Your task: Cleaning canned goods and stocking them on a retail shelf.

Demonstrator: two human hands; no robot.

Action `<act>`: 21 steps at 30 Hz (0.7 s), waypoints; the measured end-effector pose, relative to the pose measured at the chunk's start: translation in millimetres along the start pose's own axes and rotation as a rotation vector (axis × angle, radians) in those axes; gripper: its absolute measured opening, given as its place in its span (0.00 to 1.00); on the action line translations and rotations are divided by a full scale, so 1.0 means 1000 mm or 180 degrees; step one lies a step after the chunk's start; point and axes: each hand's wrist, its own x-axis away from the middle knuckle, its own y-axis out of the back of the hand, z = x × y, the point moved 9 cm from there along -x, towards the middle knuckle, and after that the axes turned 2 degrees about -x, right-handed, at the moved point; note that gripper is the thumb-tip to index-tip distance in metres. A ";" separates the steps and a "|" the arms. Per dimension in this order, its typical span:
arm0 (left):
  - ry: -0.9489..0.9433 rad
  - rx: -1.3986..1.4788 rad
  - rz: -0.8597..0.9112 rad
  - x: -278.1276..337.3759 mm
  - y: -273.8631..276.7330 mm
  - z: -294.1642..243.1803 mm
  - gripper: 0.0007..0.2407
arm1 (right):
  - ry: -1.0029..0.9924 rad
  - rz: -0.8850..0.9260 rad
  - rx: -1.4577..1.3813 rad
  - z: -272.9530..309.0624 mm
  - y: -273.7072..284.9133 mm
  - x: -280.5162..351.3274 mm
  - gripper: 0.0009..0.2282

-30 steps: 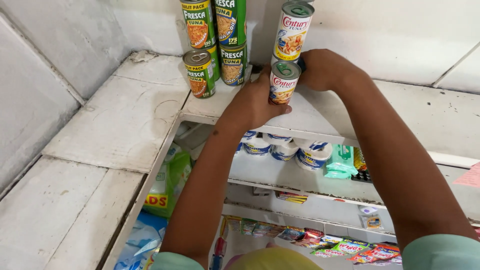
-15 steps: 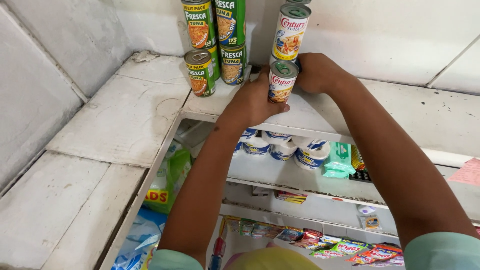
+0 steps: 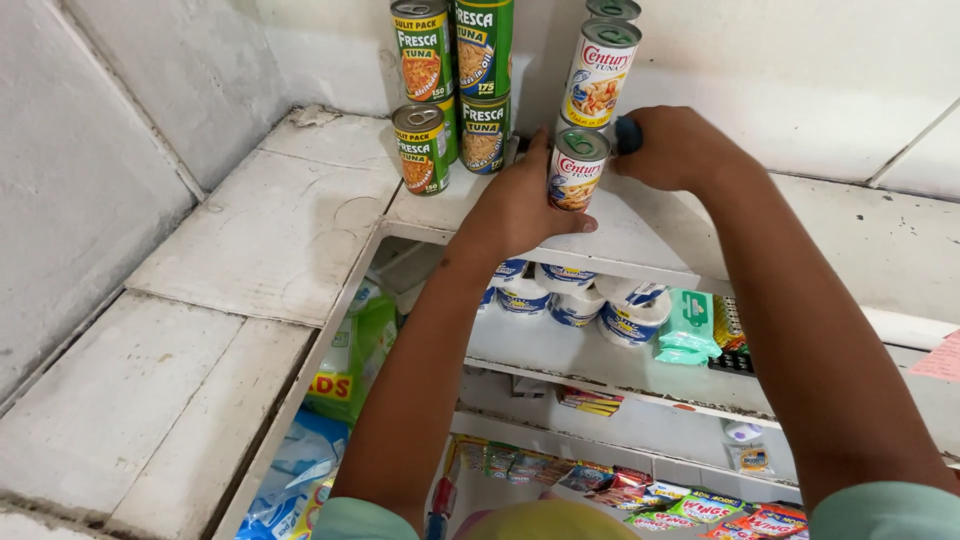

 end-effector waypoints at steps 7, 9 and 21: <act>-0.0067 0.0107 0.0002 0.003 0.000 -0.001 0.55 | -0.0133 -0.0590 -0.1331 0.024 0.026 0.096 0.19; -0.0233 0.0098 -0.0243 0.008 0.009 -0.007 0.51 | -0.0177 -0.1053 -0.1533 0.023 0.022 0.110 0.16; -0.0457 0.1111 -0.3178 0.083 0.128 0.029 0.17 | 0.0134 -0.2536 -0.2382 -0.003 0.018 0.137 0.09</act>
